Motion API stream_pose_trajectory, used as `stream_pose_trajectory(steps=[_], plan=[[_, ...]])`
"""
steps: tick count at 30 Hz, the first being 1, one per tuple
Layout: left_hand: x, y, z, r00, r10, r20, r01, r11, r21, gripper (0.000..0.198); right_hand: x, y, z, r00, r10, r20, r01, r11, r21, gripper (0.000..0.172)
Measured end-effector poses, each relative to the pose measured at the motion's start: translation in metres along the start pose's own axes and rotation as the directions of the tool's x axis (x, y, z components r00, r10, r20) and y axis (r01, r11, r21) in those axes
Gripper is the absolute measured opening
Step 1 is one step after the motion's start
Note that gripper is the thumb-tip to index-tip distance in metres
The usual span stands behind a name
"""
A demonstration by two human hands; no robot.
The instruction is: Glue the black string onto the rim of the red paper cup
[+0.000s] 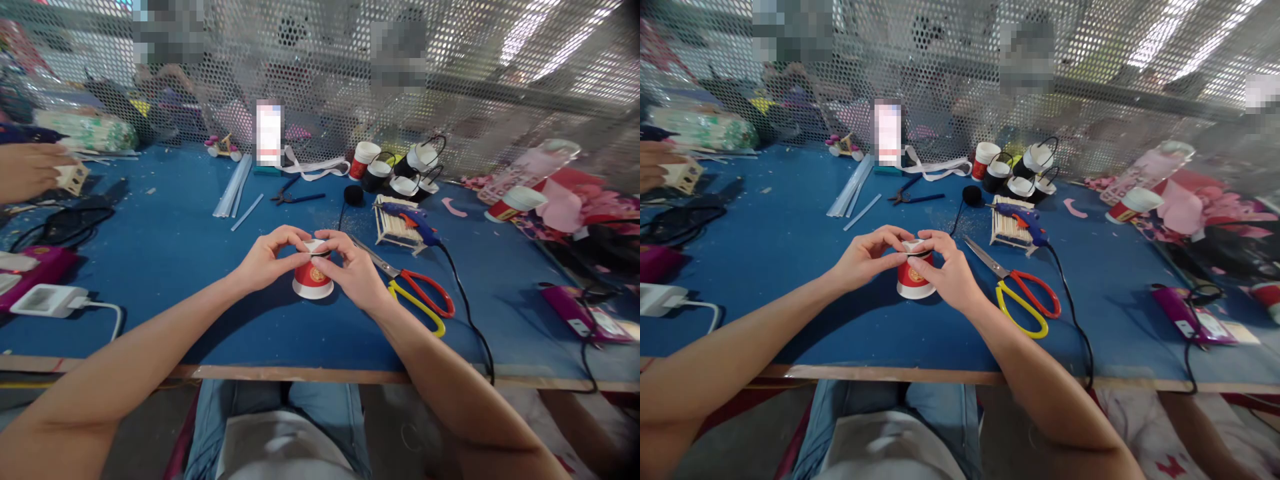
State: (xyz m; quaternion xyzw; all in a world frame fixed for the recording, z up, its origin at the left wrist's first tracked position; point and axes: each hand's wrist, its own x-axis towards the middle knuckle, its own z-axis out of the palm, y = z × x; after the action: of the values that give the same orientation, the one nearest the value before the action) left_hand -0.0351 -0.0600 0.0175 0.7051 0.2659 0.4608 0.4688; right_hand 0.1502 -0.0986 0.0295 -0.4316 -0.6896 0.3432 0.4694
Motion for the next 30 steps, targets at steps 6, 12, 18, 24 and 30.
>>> stream_pose_trajectory(steps=[6, 12, 18, 24, 30], plan=[[0.003, 0.004, -0.010, 0.993, 0.051, 0.103, -0.070, 0.980, 0.185, 0.019, 0.001, 0.004, -0.002, 1.000, 0.016, 0.004, -0.016, 0.999, 0.042, 0.008], [0.004, 0.002, -0.013, 0.996, 0.029, 0.088, -0.044, 0.983, 0.177, 0.013, 0.002, 0.006, -0.002, 1.000, 0.012, 0.006, -0.012, 0.999, 0.036, 0.009], [0.002, 0.014, -0.007, 0.995, -0.037, 0.090, 0.017, 0.976, 0.216, 0.022, 0.001, -0.003, 0.001, 0.999, -0.046, 0.017, 0.048, 0.993, -0.104, 0.006], [0.002, 0.021, -0.005, 0.989, -0.116, 0.093, 0.090, 0.966, 0.242, 0.029, -0.002, -0.010, 0.008, 0.989, -0.136, 0.059, 0.147, 0.939, -0.310, 0.005], [0.005, 0.018, -0.012, 0.977, -0.131, 0.169, 0.096, 0.975, 0.201, 0.032, -0.002, -0.012, 0.006, 0.980, -0.179, 0.086, 0.198, 0.907, -0.372, 0.025]])
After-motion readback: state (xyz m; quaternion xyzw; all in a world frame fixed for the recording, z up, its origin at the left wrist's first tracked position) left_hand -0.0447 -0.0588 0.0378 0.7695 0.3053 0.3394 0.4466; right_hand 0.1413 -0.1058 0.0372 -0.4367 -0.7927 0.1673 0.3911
